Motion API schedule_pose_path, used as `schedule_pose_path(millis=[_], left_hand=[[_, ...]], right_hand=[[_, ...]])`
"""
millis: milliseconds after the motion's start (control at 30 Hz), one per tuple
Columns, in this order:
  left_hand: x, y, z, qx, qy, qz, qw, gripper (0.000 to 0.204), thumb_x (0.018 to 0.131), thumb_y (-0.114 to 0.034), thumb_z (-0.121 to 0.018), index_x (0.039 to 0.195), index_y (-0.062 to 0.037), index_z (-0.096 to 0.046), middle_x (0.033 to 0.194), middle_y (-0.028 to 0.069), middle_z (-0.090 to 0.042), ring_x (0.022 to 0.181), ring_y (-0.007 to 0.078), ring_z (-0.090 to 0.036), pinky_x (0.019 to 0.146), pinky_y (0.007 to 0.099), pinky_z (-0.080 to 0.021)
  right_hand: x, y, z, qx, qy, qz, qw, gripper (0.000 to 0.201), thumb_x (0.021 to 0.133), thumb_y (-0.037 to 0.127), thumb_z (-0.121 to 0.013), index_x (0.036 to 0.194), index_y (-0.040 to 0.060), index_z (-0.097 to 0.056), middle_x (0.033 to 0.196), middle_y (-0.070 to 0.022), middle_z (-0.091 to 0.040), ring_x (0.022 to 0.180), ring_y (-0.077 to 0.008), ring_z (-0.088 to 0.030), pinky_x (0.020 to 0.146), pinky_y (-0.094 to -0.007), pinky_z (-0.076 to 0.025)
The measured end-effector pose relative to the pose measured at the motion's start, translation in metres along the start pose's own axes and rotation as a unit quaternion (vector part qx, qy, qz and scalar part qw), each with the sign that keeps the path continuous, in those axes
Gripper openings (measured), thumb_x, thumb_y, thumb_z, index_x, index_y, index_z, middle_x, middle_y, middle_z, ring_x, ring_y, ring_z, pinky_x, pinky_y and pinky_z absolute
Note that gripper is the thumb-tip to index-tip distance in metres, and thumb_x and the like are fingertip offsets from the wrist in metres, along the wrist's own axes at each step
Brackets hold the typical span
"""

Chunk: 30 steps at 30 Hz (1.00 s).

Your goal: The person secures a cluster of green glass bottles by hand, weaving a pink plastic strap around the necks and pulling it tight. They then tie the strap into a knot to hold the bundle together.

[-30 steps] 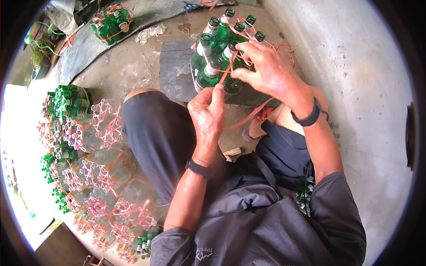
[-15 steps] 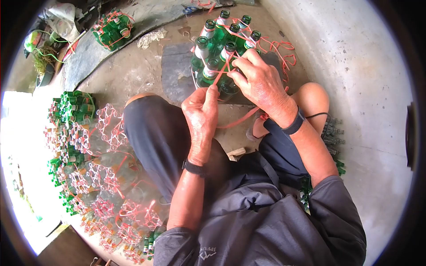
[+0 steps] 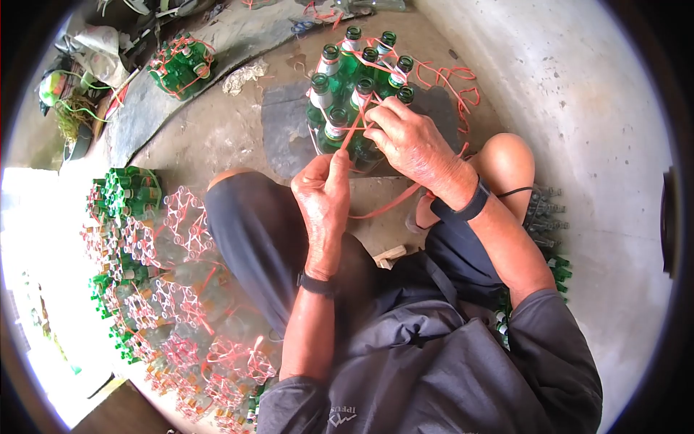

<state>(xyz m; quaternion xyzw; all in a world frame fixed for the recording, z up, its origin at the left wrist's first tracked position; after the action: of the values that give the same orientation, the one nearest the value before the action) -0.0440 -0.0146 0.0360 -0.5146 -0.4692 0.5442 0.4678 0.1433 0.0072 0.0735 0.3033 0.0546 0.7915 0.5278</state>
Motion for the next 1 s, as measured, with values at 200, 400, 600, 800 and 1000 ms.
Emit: schedule_pose_path(millis=[200,400,600,800,1000], left_hand=[[-0.001,-0.002,0.000,0.020,0.001,-0.015,1.000,0.026,0.104,-0.022,-0.074,0.093,0.0012,-0.081,0.074,-0.0046,-0.066,0.070,0.0055,-0.052,0.065,0.0271,-0.043],[-0.007,-0.007,-0.007,0.006,0.011,-0.020,1.000,0.026,0.104,-0.021,-0.074,0.094,0.0013,-0.081,0.073,-0.0035,-0.067,0.069,0.0057,-0.054,0.065,0.0276,-0.043],[-0.010,-0.003,-0.018,0.002,0.032,-0.032,0.999,0.026,0.105,-0.020,-0.073,0.094,0.0021,-0.080,0.074,-0.0024,-0.068,0.070,0.0059,-0.055,0.066,0.0279,-0.045],[-0.016,-0.004,-0.038,0.002,0.059,-0.041,0.997,0.026,0.105,-0.019,-0.074,0.095,0.0039,-0.079,0.077,0.0007,-0.073,0.074,0.0060,-0.059,0.069,0.0288,-0.050],[-0.022,0.006,-0.060,-0.050,0.089,-0.018,0.995,0.026,0.105,-0.018,-0.074,0.096,0.0059,-0.078,0.079,0.0010,-0.074,0.075,0.0054,-0.058,0.069,0.0276,-0.050]], right_hand=[[0.006,-0.002,0.009,0.018,0.027,0.039,0.999,0.018,0.094,0.005,-0.077,0.107,0.0020,-0.064,0.101,-0.0126,-0.061,0.082,-0.0358,-0.069,0.069,-0.0452,-0.061],[0.011,-0.008,0.020,0.042,0.050,0.084,0.994,0.019,0.094,0.003,-0.077,0.108,0.0010,-0.064,0.102,-0.0132,-0.062,0.082,-0.0367,-0.070,0.068,-0.0449,-0.060],[0.009,-0.022,0.029,0.036,0.089,0.091,0.991,0.021,0.092,-0.001,-0.077,0.108,0.0001,-0.064,0.105,-0.0133,-0.062,0.085,-0.0375,-0.071,0.069,-0.0454,-0.058],[0.004,-0.041,0.041,-0.006,0.121,0.155,0.981,0.021,0.094,0.003,-0.074,0.111,0.0035,-0.061,0.103,-0.0140,-0.058,0.090,-0.0374,-0.069,0.074,-0.0467,-0.059],[0.000,-0.051,0.059,0.006,0.148,0.164,0.975,0.023,0.091,0.001,-0.074,0.110,0.0021,-0.062,0.108,-0.0126,-0.061,0.097,-0.0374,-0.069,0.078,-0.0487,-0.057]])
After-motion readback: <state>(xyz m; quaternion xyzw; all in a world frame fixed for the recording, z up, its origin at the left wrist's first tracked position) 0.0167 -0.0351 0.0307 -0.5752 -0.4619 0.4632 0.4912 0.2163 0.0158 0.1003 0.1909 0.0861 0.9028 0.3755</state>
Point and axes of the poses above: each hand's wrist, its own x-axis towards the middle knuckle, its own z-axis out of the back of the hand, y = z × x, the point moved 4 cm from there along x, towards the middle knuckle
